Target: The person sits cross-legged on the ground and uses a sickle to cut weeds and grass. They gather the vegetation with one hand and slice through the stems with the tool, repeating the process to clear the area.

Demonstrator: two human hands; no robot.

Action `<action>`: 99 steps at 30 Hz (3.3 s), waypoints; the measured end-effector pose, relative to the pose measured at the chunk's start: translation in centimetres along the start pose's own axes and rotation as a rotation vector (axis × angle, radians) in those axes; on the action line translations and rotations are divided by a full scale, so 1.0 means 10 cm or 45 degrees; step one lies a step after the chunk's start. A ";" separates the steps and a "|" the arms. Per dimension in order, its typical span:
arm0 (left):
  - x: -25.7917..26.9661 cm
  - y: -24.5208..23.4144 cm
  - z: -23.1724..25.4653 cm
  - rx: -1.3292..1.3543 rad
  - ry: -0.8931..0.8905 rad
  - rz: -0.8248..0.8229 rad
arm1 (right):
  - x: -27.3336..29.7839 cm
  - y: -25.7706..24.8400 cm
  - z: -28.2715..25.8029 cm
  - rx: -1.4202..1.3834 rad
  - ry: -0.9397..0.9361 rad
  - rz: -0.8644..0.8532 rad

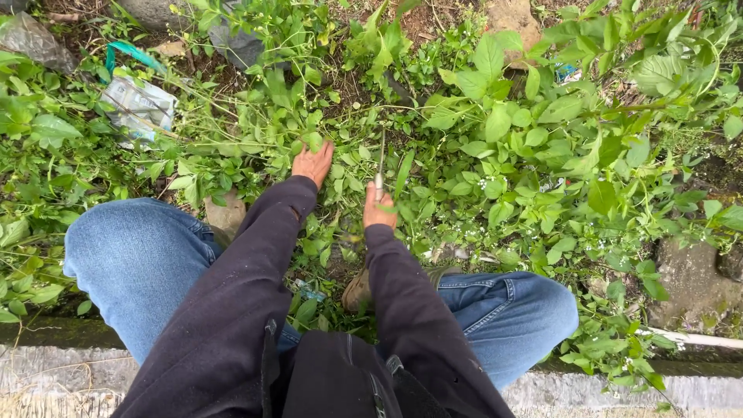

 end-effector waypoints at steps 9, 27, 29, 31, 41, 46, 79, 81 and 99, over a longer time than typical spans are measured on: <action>-0.02 0.14 -0.05 0.032 -0.081 -0.242 | -0.01 0.16 0.15 -0.114 -0.149 -0.076; 0.12 -0.23 -0.04 0.081 -0.059 -0.155 | -0.47 -0.04 -0.22 0.021 -0.179 -0.163; 0.10 -0.23 -0.03 0.060 -0.056 -0.164 | -0.57 0.05 0.19 0.165 -0.132 -0.266; 0.08 -0.10 -0.05 0.047 -0.042 -0.087 | -0.40 0.05 0.61 0.158 -0.036 -0.202; 0.03 0.06 -0.05 0.018 -0.020 0.004 | -0.56 0.09 0.00 0.306 -0.091 -0.323; -0.03 0.32 0.02 0.069 -0.034 -0.071 | 0.17 -0.16 0.25 0.386 0.203 -0.348; 0.68 0.33 -1.49 0.027 -0.292 -0.157 | 1.02 0.57 -0.22 0.187 -0.023 -0.677; 0.84 0.11 -1.66 0.383 -0.603 -0.240 | 0.96 0.69 -0.22 0.193 -0.081 -0.749; 0.69 1.37 -0.33 -0.405 0.224 -0.110 | 0.80 0.66 0.48 0.008 0.202 -0.573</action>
Point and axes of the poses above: each hand's wrist, its own x-axis away from the middle knuckle, its own y-axis out of the palm, z = x × y, the point moved 5 cm from there along -x, towards the middle knuckle, and after that the axes turned 8 degrees about -x, right-handed, at the moved point
